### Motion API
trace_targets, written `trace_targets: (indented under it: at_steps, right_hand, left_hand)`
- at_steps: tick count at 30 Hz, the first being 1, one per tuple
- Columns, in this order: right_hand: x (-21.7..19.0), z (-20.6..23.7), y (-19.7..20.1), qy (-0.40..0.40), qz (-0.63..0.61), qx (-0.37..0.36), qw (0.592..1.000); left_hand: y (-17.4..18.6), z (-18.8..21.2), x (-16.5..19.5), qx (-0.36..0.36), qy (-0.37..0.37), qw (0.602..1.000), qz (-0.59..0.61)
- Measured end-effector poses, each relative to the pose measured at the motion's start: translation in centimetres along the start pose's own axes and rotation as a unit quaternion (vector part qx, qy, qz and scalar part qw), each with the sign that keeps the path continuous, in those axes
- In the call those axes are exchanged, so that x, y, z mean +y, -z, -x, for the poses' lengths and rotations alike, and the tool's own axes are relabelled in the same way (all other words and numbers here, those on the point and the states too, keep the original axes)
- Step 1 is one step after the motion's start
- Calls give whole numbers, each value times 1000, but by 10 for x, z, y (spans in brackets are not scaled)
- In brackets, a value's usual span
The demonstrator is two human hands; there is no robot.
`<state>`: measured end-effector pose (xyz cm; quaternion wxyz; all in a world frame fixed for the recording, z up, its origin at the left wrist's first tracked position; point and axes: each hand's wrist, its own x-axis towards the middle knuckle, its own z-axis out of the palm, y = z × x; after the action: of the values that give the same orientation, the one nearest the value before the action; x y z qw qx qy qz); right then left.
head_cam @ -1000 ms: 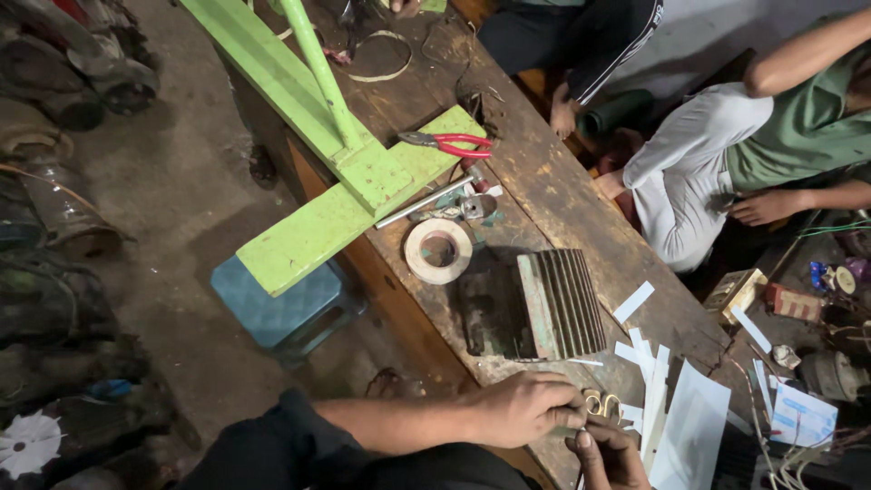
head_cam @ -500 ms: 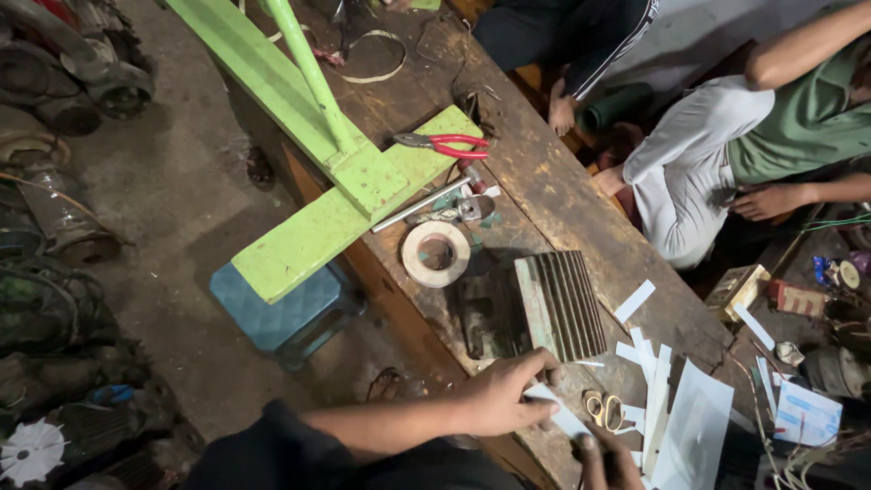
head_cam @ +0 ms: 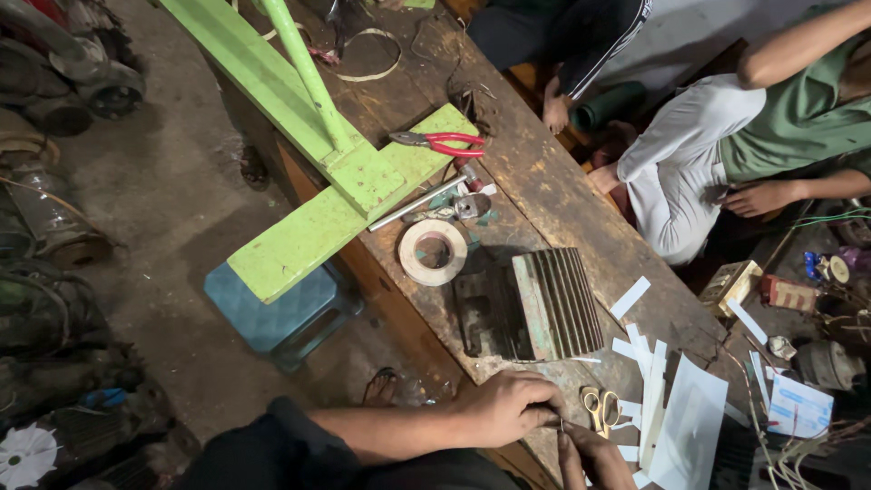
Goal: The person cuts narrow strips of white insulating tape with scissors and inserts them into the slots of a cylindrical metal stator core. They repeatedly pick up tape, cut it, and place it into the component's grooves.
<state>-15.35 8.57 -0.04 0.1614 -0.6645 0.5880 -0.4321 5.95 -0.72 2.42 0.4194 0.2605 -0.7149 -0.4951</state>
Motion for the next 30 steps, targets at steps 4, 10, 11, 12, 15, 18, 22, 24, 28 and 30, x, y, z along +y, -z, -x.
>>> trace_targets:
  at_steps: [4, 10, 11, 12, 15, 18, 22, 24, 28, 30]
  right_hand:
    - [2, -10, 0, 31, -21, -23, 999]
    - [33, 17, 0, -55, 3, 60, 997]
    - [39, 23, -10, -122, -62, 100, 985]
    - [45, 28, -16, -188, -127, 141, 964]
    - [58, 36, -20, -197, -184, 99, 958]
    - [57, 41, -16, -235, -152, 128, 951]
    - [31, 41, -11, -169, -140, 122, 968]
    - [7, 41, -7, -206, -121, 119, 964]
    - [-33, 39, 12, -325, -142, 73, 932]
    - [-41, 42, 18, -314, -139, 85, 935]
  left_hand:
    - [-2, 3, 0, -1, 24, 1000, 9]
    - [-11, 4, -4, -22, 86, 993, 74]
    - [-13, 3, -6, -29, 104, 988, 108]
    - [-14, 2, -7, -37, 121, 982, 142]
    - [-20, 2, -11, 3, 111, 982, 155]
    - [-21, 6, -18, -23, 46, 993, 108]
    - [-29, 4, -30, -23, 42, 996, 74]
    - [-38, -1, -35, -36, 77, 995, 55]
    - [-58, -5, -36, -46, 149, 983, 99]
    - [-66, -3, -35, -67, 117, 989, 53]
